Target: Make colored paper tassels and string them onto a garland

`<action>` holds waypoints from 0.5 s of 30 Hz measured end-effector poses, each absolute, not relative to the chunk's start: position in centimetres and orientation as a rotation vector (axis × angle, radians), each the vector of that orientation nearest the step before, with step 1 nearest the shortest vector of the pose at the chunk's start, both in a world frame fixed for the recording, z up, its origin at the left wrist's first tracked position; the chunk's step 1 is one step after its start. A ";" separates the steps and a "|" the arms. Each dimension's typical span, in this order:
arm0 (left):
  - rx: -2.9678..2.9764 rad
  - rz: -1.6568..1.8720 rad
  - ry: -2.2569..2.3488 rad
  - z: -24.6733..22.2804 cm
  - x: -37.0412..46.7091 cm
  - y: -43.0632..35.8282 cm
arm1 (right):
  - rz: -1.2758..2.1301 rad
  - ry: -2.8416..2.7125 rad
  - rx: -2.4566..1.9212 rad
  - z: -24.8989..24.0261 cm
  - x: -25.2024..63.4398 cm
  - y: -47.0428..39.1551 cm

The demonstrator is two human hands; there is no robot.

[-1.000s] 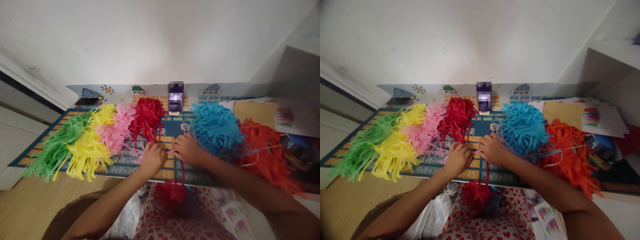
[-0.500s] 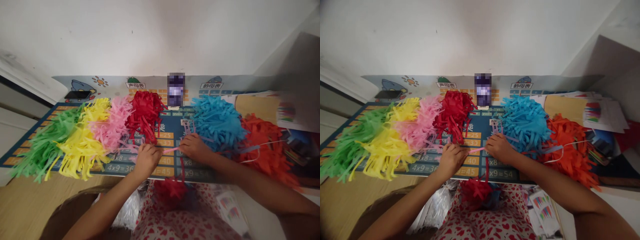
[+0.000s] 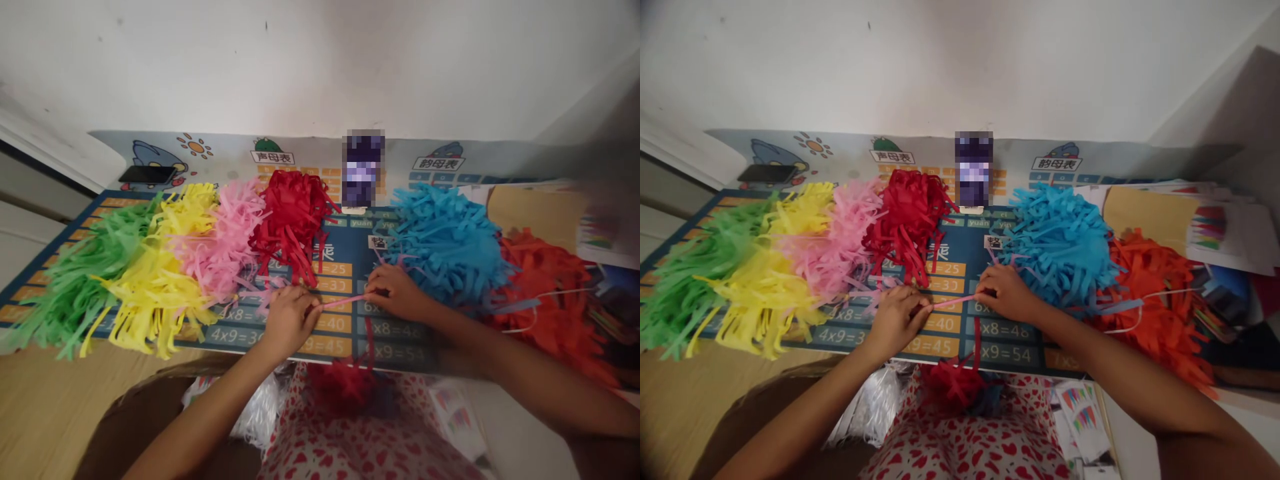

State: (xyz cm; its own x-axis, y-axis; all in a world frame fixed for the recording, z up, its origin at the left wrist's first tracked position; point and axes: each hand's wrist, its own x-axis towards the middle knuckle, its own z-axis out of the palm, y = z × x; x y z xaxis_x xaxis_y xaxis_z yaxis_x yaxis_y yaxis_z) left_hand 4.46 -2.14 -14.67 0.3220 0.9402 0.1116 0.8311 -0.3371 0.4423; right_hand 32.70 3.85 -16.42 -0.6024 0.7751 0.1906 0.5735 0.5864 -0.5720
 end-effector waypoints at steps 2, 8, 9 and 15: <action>2.308 0.501 1.600 -14.7 4.5 -2.1 | 0.637 -2.407 -1.112 -16.3 32.6 3.8; 2.375 0.469 1.605 -14.6 4.8 -2.0 | 0.639 -2.435 -1.158 -16.2 32.2 4.0; 2.392 0.448 1.611 -14.5 4.9 -2.0 | 0.635 -2.441 -1.160 -16.2 32.1 4.1; 2.398 0.349 1.643 -13.8 5.5 -1.5 | 0.533 -2.484 -1.251 -15.5 31.5 3.8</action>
State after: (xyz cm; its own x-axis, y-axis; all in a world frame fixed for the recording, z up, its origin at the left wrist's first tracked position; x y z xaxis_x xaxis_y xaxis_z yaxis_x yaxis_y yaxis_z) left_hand 5.48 -1.51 -13.79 0.3492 0.9341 0.0740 0.8836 -0.3545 0.3058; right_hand 31.48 3.79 -15.48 -0.5713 0.8139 0.1052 0.6992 0.5499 -0.4569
